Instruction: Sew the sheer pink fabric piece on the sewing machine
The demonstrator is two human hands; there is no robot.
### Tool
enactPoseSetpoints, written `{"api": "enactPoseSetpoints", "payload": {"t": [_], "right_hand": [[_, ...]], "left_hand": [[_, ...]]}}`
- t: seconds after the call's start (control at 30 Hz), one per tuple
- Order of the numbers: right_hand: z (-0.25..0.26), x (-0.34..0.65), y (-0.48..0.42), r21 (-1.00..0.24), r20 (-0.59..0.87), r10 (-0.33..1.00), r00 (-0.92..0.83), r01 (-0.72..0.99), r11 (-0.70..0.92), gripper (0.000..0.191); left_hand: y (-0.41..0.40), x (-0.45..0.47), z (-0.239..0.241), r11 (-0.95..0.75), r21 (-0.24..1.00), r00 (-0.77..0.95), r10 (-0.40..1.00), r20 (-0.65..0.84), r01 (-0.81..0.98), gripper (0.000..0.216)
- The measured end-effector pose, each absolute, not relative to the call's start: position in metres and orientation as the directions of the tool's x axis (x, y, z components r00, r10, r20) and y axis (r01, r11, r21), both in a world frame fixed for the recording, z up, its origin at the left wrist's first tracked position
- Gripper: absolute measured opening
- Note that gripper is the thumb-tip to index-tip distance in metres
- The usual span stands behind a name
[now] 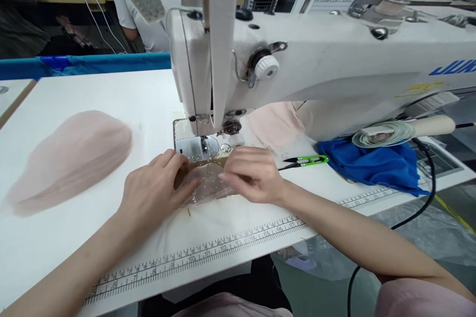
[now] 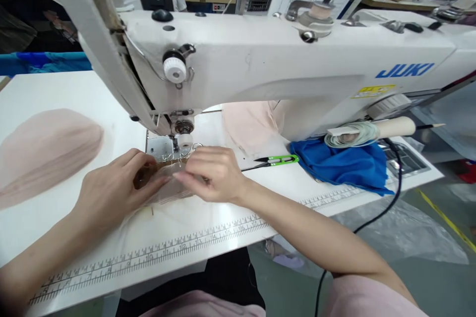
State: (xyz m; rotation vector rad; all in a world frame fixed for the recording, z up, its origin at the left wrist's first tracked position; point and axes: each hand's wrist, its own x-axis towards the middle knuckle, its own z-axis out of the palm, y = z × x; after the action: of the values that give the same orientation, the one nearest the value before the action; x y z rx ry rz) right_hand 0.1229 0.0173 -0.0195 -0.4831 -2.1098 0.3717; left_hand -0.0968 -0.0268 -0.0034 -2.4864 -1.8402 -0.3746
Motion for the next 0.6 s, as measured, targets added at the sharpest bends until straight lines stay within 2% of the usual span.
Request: {"api": "enactPoseSetpoints", "payload": {"t": [0.1,0.2,0.27,0.33,0.37,0.53,0.6], "right_hand": [[-0.013,0.122,0.017,-0.629,0.65,0.672,-0.356,0.245,0.738,0.02],[-0.008,0.122,0.014,-0.877,0.338,0.852,-0.399,0.194,0.439,0.008],[-0.006,0.123,0.013,-0.967,0.087,0.843,-0.53,0.158,0.199,0.028],[-0.005,0.125,0.012,-0.985,-0.084,0.771,-0.632,0.168,0.03,0.044],[-0.005,0.125,0.013,-0.983,-0.133,0.744,-0.655,0.183,-0.015,0.044],[-0.004,0.123,0.015,-0.981,-0.179,0.729,-0.661,0.175,-0.082,0.012],[-0.006,0.12,0.013,-0.991,-0.132,0.752,-0.646,0.11,-0.08,0.011]], "left_hand": [[-0.024,-0.089,-0.004,-0.211,0.255,0.188,0.976,0.112,0.944,0.032],[-0.022,-0.088,-0.004,-0.196,0.38,0.182,0.981,0.073,0.904,0.027],[-0.02,-0.089,-0.004,-0.205,0.507,0.199,0.978,0.068,0.837,0.025],[-0.019,-0.091,-0.004,-0.198,0.637,0.21,0.976,0.058,0.745,0.025],[-0.019,-0.092,-0.003,-0.187,0.691,0.216,0.975,0.045,0.698,0.026],[-0.018,-0.091,0.003,-0.12,0.841,0.298,0.953,-0.051,0.528,0.032],[-0.019,-0.089,0.005,-0.13,0.859,0.328,0.943,-0.046,0.495,0.032]]}}
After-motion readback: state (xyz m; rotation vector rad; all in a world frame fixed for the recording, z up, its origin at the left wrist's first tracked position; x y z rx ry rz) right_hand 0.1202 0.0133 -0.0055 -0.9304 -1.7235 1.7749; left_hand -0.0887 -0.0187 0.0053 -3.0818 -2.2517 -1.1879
